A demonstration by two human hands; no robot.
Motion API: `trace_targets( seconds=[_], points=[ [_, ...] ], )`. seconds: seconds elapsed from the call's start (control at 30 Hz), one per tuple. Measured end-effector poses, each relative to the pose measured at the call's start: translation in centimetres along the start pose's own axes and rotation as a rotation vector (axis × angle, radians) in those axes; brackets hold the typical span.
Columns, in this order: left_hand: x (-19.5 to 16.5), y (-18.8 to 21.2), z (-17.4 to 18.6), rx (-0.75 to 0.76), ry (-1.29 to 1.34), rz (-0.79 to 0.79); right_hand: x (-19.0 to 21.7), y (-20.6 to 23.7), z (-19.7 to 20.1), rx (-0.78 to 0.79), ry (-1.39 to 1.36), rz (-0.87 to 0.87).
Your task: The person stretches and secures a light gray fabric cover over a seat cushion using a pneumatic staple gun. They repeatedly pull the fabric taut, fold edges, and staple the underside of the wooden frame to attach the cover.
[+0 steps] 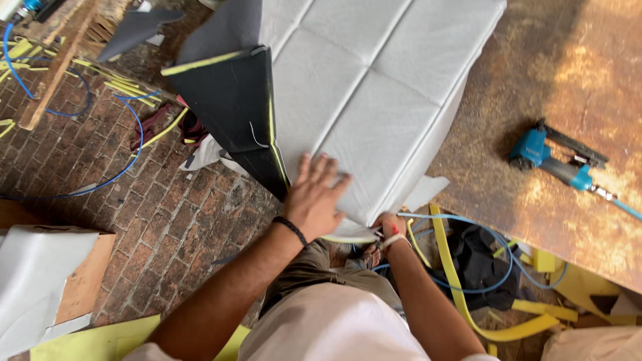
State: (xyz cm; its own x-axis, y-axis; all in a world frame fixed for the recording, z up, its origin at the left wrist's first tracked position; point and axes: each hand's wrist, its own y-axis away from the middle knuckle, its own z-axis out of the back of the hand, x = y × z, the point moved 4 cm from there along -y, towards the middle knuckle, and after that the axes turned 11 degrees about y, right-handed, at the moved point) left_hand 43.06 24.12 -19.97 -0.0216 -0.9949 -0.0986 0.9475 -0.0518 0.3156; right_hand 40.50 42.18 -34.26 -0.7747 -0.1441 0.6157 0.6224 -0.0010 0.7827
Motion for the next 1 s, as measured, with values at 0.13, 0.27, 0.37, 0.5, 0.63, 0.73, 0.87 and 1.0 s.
trace_targets(
  seconds=[0.13, 0.27, 0.37, 0.5, 0.63, 0.73, 0.87, 1.0],
  points=[
    [11.7, 1.9, 5.4, -0.263, -0.150, 0.266, 1.8, 1.3, -0.3, 0.043, 0.325, 0.187],
    [21.0, 3.5, 3.1, -0.168, 0.158, 0.567, 1.2, 1.3, -0.6, 0.065, 0.570, 0.068],
    [24.3, 3.7, 0.5, -0.203, 0.505, 0.764, 2.2, 1.4, -0.5, -0.059, 0.765, 0.293],
    [24.8, 0.8, 1.7, -0.431, 0.209, 0.728, 5.0, 3.8, 1.7, -0.619, 0.432, 0.564],
    [26.6, -3.2, 5.4, -0.371, 0.227, 0.629, 10.8, 7.9, -1.6, -0.713, 0.527, 1.104],
    [29.2, -4.7, 6.6, -0.160, 0.524, 0.667, 15.2, 7.1, -10.5, -0.454, 0.804, 1.087],
    [32.5, -5.0, 6.0, -0.134, 0.561, 0.600, 20.3, 5.4, -25.2, -0.295, 1.071, 1.275],
    [37.6, -4.2, 3.3, -0.356, 0.692, 0.452, 22.0, 3.6, -32.5, -0.459, 1.310, 1.032]
  ],
)
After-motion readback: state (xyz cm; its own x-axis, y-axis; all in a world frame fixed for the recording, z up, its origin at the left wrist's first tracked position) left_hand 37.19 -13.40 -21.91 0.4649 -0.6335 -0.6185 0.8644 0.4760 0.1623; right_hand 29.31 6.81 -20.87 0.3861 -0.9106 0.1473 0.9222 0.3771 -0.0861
